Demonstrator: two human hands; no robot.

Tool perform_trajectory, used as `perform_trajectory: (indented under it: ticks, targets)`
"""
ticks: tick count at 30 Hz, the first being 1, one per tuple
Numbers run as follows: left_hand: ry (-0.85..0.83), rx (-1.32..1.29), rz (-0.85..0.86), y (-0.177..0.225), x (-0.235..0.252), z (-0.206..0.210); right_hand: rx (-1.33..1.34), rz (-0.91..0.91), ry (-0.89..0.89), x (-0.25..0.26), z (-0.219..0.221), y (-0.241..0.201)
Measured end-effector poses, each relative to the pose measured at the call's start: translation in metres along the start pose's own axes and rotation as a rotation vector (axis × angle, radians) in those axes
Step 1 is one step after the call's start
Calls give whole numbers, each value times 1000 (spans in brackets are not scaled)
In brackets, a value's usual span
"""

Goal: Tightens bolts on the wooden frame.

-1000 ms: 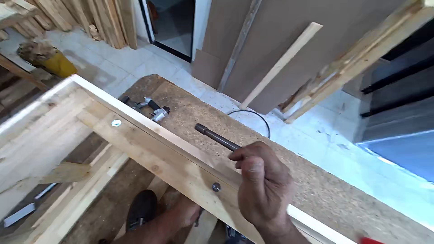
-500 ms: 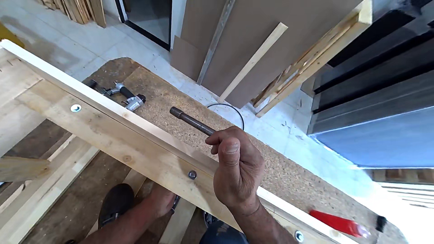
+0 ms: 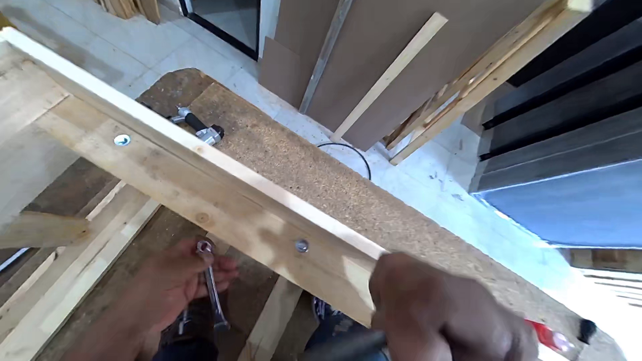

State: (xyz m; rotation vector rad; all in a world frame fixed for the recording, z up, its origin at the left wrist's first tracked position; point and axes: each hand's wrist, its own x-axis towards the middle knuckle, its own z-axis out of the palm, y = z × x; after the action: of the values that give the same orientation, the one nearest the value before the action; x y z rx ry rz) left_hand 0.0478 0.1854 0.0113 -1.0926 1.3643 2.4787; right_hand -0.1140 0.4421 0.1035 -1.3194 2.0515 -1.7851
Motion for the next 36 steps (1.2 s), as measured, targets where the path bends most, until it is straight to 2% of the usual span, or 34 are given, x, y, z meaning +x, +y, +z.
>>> perform_trajectory:
  ticks: [2, 4, 6, 7, 10, 12, 13, 15, 17, 19, 21, 23, 26, 28, 29, 33, 36]
  targets:
    - [-48, -155, 209, 11, -19, -21, 16, 195, -241, -25, 14, -6]
    - [-133, -281, 342, 17, -25, -26, -64, 472, -407, -45, 45, -6]
    - [-210, -384, 356, 14, -22, -20, -82, 699, -468, -53, 74, -4]
    - [-241, -416, 341, 10, -20, -16, -38, 745, -448, -53, 84, -1]
    - [-257, -460, 274, 2, -16, -6, 126, 646, -258, -49, 103, 8]
    - [-305, -383, 249, 1, -15, -12, 122, 561, -218, -41, 102, 15]
    - [-323, -262, 234, 3, -17, -21, 83, 541, -247, -38, 96, 17]
    - [-337, 209, 167, 14, -24, -38, -43, 486, -413, -32, 79, 21]
    - [-571, 578, 63, 20, -24, -39, -185, 362, -640, -30, 65, 25]
    - [-795, 715, 16, 11, -15, -13, -296, 224, -778, -32, 61, 26]
    - [-892, 633, -25, -6, 1, 9, -358, 210, -778, -34, 63, 22]
    - [-806, 488, -159, -18, 16, 11, -476, 316, -674, -39, 59, 11]
    - [-509, 384, -309, -24, 35, 13, -608, 579, -574, -40, 39, -7]
    - [-286, 240, -294, -33, 43, 26, -559, 750, -529, -39, 20, -13]
    - [-235, 133, -272, -37, 46, 35, -531, 779, -510, -38, 11, -15]
    - [-239, -154, -185, -45, 48, 69, -621, 613, -444, -42, -13, -16]
    - [-216, -292, -145, -56, 46, 78, -620, 552, -382, -44, -20, -19]
